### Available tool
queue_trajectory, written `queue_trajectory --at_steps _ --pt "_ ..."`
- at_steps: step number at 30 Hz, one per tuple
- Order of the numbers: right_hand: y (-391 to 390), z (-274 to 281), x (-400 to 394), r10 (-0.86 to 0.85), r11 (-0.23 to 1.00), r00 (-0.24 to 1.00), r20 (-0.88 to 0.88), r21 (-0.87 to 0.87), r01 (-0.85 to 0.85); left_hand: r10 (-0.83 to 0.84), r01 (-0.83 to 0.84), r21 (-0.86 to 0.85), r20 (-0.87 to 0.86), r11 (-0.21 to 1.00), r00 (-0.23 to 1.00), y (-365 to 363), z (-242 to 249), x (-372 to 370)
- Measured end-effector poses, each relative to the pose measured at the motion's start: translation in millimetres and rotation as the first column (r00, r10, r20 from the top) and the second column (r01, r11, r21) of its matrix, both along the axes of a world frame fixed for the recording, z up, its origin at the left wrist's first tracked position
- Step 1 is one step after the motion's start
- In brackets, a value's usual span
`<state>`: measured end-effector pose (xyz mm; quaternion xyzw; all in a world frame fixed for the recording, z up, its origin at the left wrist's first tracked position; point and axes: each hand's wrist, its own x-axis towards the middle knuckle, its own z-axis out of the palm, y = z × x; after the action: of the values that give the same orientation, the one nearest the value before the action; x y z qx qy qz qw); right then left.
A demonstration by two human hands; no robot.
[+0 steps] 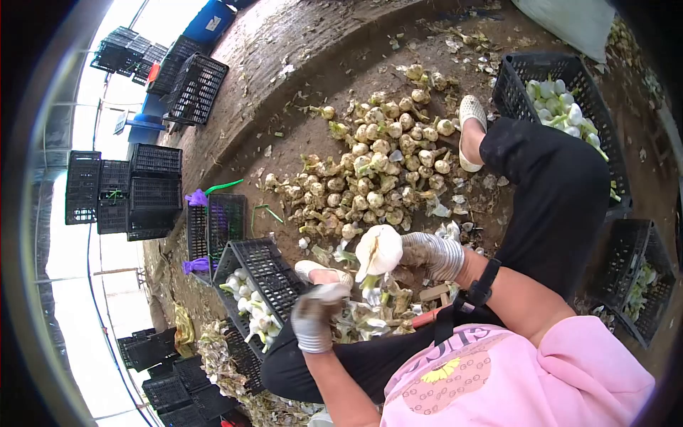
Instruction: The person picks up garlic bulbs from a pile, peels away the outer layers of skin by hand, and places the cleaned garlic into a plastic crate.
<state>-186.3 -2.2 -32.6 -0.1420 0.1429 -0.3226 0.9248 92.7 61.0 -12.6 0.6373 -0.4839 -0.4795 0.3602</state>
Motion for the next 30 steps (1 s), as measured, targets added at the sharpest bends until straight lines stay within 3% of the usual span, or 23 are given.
queue_trajectory --at_steps 1,2,5,7,8,11,12,13,14,15,17,19,20,21,23,25,28,29,30 --pt "-2 -4 -2 0.004 0.999 1.0 -0.019 0.039 -0.003 0.03 -0.044 0.243 0.06 0.969 0.998 8 6 -14" --pt "-1 -3 -3 0.025 1.0 0.999 -0.043 0.018 -0.025 -0.036 -0.037 0.303 0.232 0.952 0.972 17 9 -34" --pt "-1 0 4 0.108 0.993 0.992 -0.063 -0.04 -0.111 0.139 -0.136 -0.156 0.008 0.978 0.99 18 21 -65" --pt "2 -21 7 0.2 0.978 0.979 -0.037 -0.062 -0.202 0.106 0.075 -0.41 0.401 0.909 0.91 6 51 -94" --pt "3 -30 8 0.202 0.973 0.978 0.044 -0.118 -0.196 0.143 0.148 -0.538 0.461 0.83 0.875 -1 59 -107" --pt "4 3 3 0.218 0.965 0.967 -0.132 -0.122 -0.234 0.074 0.36 -0.511 0.647 0.781 0.759 -11 63 -99" --pt "6 1 3 0.224 0.963 0.968 -0.112 -0.125 -0.238 -0.008 0.139 -0.418 0.299 0.898 0.954 -13 66 -97" --pt "8 -2 3 0.235 0.961 0.967 -0.093 -0.127 -0.246 0.042 -0.148 -0.3 -0.333 0.943 0.942 -13 67 -92" --pt "9 -5 4 0.252 0.956 0.965 -0.074 -0.133 -0.26 -0.03 -0.193 -0.289 -0.62 0.937 0.784 -19 73 -81" --pt "10 -9 4 0.241 0.961 0.966 -0.099 -0.111 -0.251 -0.103 -0.239 -0.27 -0.834 0.932 0.542 -23 77 -71" --pt "3 -13 6 0.243 0.961 0.958 -0.152 -0.098 -0.259 0.066 -0.197 -0.163 -0.586 0.967 0.808 -19 80 -69" --pt "-3 -7 9 0.238 0.927 0.906 -0.351 -0.197 -0.32 0.212 -0.226 -0.026 -0.251 0.974 0.944 -11 77 -73" --pt "-5 -7 11 0.259 0.907 0.885 -0.387 -0.217 -0.361 0.009 -0.002 -0.106 0.063 0.994 0.998 -5 59 -71" --pt "-2 -9 15 0.278 0.887 0.864 -0.42 -0.233 -0.399 -0.134 0.208 -0.161 0.38 0.965 0.915 2 41 -69" --pt "5 -12 18 0.278 0.807 0.793 -0.542 -0.317 -0.499 -0.121 0.128 -0.156 0.058 0.979 0.991 15 12 -81" --pt "7 -15 21 0.341 0.817 0.743 -0.577 -0.21 -0.538 -0.063 0.063 -0.066 0.003 0.996 0.998 14 1 -75" --pt "-2 -15 25 0.148 0.906 0.82 -0.554 -0.257 -0.336 0.095 -0.095 0.03 0.02 0.995 0.995 -1 4 -44" --pt "-5 -14 26 0.114 0.921 0.81 -0.575 -0.245 -0.304 0.238 -0.177 -0.279 0.204 0.944 0.949 -1 -8 -14" --pt "-6 -14 28 0.082 0.935 0.799 -0.595 -0.231 -0.268 0.363 -0.357 -0.234 -0.016 0.904 0.932 -13 42 -18"
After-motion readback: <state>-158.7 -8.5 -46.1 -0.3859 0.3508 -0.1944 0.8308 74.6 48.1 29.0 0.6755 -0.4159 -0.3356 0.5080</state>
